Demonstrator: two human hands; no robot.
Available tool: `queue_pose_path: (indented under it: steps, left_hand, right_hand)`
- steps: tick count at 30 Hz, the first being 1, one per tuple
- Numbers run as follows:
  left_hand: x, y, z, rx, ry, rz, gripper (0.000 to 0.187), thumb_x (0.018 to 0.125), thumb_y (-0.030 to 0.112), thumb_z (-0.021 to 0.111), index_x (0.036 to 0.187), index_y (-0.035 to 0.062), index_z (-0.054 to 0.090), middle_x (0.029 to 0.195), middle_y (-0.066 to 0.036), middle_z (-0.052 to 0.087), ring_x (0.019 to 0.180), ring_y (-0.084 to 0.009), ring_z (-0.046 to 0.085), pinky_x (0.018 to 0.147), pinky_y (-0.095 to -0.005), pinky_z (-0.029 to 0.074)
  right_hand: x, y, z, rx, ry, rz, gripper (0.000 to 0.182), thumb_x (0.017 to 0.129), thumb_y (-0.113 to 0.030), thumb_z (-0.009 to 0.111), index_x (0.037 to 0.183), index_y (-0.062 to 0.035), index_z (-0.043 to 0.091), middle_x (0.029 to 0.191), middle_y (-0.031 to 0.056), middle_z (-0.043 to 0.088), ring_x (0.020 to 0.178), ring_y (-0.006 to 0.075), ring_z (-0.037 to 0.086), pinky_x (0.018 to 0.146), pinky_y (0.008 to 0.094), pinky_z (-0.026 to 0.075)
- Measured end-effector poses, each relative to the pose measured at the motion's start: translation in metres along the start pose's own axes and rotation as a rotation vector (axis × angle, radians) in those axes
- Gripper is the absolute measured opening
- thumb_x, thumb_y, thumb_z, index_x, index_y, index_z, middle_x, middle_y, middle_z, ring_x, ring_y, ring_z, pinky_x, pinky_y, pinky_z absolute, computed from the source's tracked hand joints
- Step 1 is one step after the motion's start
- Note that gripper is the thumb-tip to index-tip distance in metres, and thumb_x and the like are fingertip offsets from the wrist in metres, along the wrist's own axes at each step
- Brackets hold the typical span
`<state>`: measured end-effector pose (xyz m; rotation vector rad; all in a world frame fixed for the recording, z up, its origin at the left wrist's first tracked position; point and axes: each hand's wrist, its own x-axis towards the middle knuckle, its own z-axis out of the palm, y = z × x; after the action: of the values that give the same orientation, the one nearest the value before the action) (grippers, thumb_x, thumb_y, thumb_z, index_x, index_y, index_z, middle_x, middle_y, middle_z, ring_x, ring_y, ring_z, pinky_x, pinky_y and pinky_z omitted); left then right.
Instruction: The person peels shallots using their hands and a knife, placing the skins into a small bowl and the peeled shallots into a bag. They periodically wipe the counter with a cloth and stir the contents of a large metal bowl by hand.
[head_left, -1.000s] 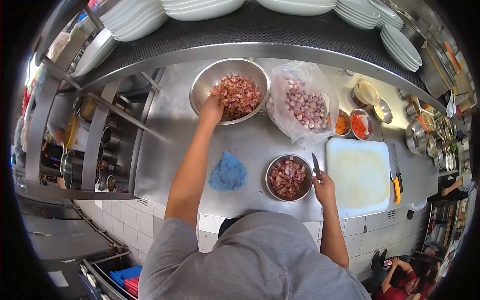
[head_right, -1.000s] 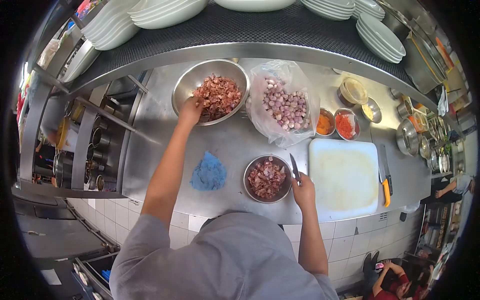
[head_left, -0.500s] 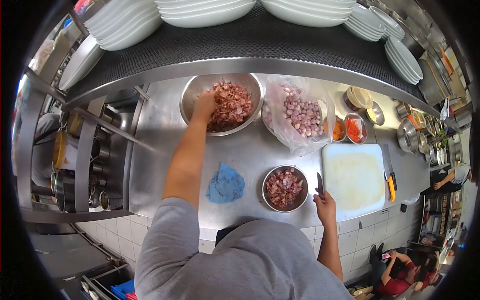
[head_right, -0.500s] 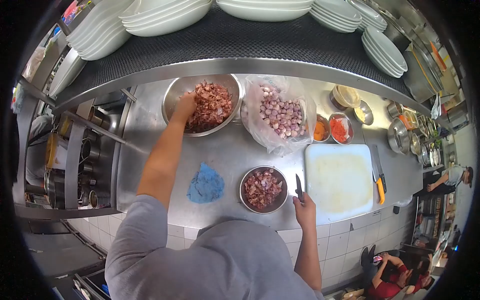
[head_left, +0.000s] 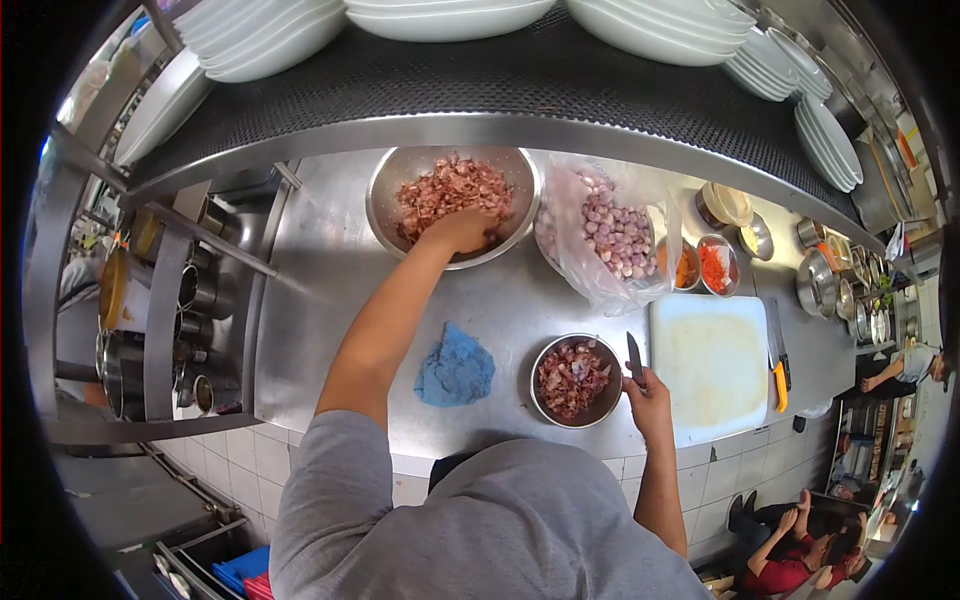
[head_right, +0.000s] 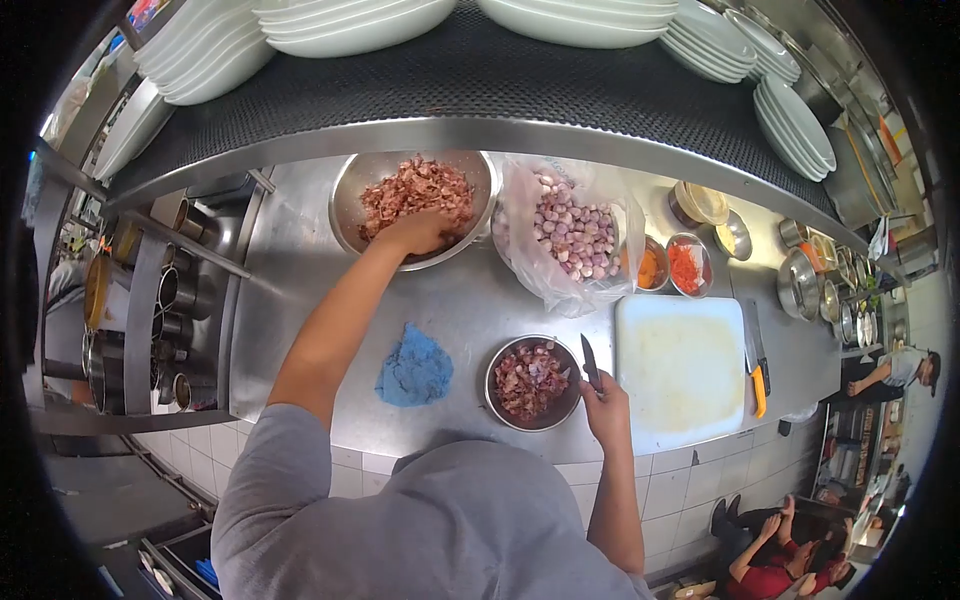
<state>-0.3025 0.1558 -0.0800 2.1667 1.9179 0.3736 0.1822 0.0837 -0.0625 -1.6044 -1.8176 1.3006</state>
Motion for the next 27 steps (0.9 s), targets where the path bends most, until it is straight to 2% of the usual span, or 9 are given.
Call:
queue_pose_path:
  steps: [1, 2, 4, 7, 13, 16, 20, 22, 27]
  left_hand:
    - [-0.004, 0.003, -0.011, -0.105, -0.260, -0.164, 0.036, 0.076, 0.018, 0.068, 0.112, 0.0139, 0.070, 0.119, -0.015, 0.065, 0.105, -0.0309, 0.065, 0.093, -0.0407, 0.050]
    - [-0.005, 0.004, -0.026, -0.103, -0.269, -0.156, 0.036, 0.076, 0.018, 0.068, 0.112, 0.0139, 0.070, 0.119, -0.015, 0.065, 0.105, -0.0309, 0.065, 0.093, -0.0407, 0.050]
    - [-0.006, -0.001, -0.055, -0.073, -0.523, -0.442, 0.027, 0.079, 0.017, 0.063, 0.104, 0.0117, 0.073, 0.103, -0.017, 0.070, 0.099, -0.0345, 0.067, 0.088, -0.0443, 0.052]
    - [-0.002, -0.037, -0.050, 0.150, -0.336, -0.528, 0.024, 0.081, 0.017, 0.060, 0.099, 0.0096, 0.074, 0.101, -0.018, 0.070, 0.097, -0.0342, 0.068, 0.085, -0.0457, 0.053]
    - [0.013, -0.041, -0.029, 0.036, 0.045, -0.501, 0.020, 0.079, 0.012, 0.061, 0.093, 0.0025, 0.072, 0.101, -0.018, 0.070, 0.098, -0.0336, 0.068, 0.085, -0.0460, 0.053]
    - [0.023, -0.055, 0.012, 0.117, 0.016, -0.520, 0.024, 0.076, 0.015, 0.067, 0.099, 0.0124, 0.073, 0.106, -0.015, 0.070, 0.099, -0.0324, 0.067, 0.087, -0.0428, 0.052]
    - [0.009, -0.046, 0.016, 0.078, -0.075, -0.436, 0.023, 0.073, 0.017, 0.070, 0.092, 0.0045, 0.072, 0.105, -0.017, 0.070, 0.100, -0.0334, 0.067, 0.086, -0.0458, 0.053]
    - [0.008, -0.056, 0.010, 0.049, -0.455, -0.498, 0.029, 0.070, 0.018, 0.073, 0.096, 0.0064, 0.073, 0.107, -0.016, 0.070, 0.102, -0.0320, 0.067, 0.086, -0.0445, 0.053]
    - [-0.009, -0.073, -0.022, -0.061, -0.378, -0.452, 0.027, 0.067, 0.017, 0.076, 0.094, 0.0107, 0.074, 0.097, -0.014, 0.071, 0.089, -0.0284, 0.069, 0.080, -0.0401, 0.054]
  right_hand:
    - [-0.003, -0.003, -0.004, -0.020, 0.001, 0.018, 0.031, 0.090, -0.013, 0.065, 0.118, -0.0008, 0.064, 0.092, 0.0109, 0.070, 0.085, 0.0173, 0.065, 0.079, 0.0311, 0.050]
    - [-0.006, -0.001, -0.006, -0.014, 0.007, 0.026, 0.031, 0.090, -0.013, 0.065, 0.118, -0.0008, 0.064, 0.092, 0.0109, 0.070, 0.085, 0.0173, 0.065, 0.079, 0.0311, 0.050]
    - [-0.011, 0.002, -0.011, 0.076, 0.015, 0.069, 0.030, 0.092, -0.010, 0.063, 0.122, -0.0034, 0.063, 0.086, 0.0052, 0.068, 0.079, 0.0104, 0.062, 0.069, 0.0260, 0.047]
    - [-0.014, 0.010, -0.017, 0.052, 0.008, 0.099, 0.032, 0.091, -0.011, 0.063, 0.121, -0.0005, 0.062, 0.093, 0.0104, 0.070, 0.080, 0.0130, 0.064, 0.077, 0.0284, 0.050]
    - [-0.009, -0.010, -0.016, 0.083, 0.012, 0.116, 0.033, 0.092, -0.012, 0.063, 0.122, 0.0000, 0.061, 0.096, 0.0112, 0.070, 0.081, 0.0139, 0.065, 0.075, 0.0284, 0.050]
    - [-0.010, -0.022, -0.016, 0.071, -0.001, 0.126, 0.034, 0.092, -0.011, 0.063, 0.123, 0.0009, 0.061, 0.096, 0.0110, 0.070, 0.081, 0.0140, 0.065, 0.075, 0.0283, 0.050]
    - [-0.012, -0.012, -0.019, 0.128, 0.019, 0.090, 0.033, 0.092, -0.010, 0.063, 0.123, 0.0015, 0.061, 0.095, 0.0105, 0.070, 0.081, 0.0133, 0.064, 0.074, 0.0277, 0.050]
    - [-0.014, -0.001, -0.022, 0.116, 0.025, 0.095, 0.032, 0.092, -0.010, 0.062, 0.122, 0.0013, 0.061, 0.095, 0.0103, 0.070, 0.081, 0.0127, 0.064, 0.074, 0.0273, 0.050]
    - [-0.014, 0.002, -0.025, 0.120, 0.036, 0.110, 0.031, 0.092, -0.009, 0.062, 0.122, 0.0010, 0.062, 0.094, 0.0097, 0.070, 0.080, 0.0114, 0.063, 0.075, 0.0267, 0.049]
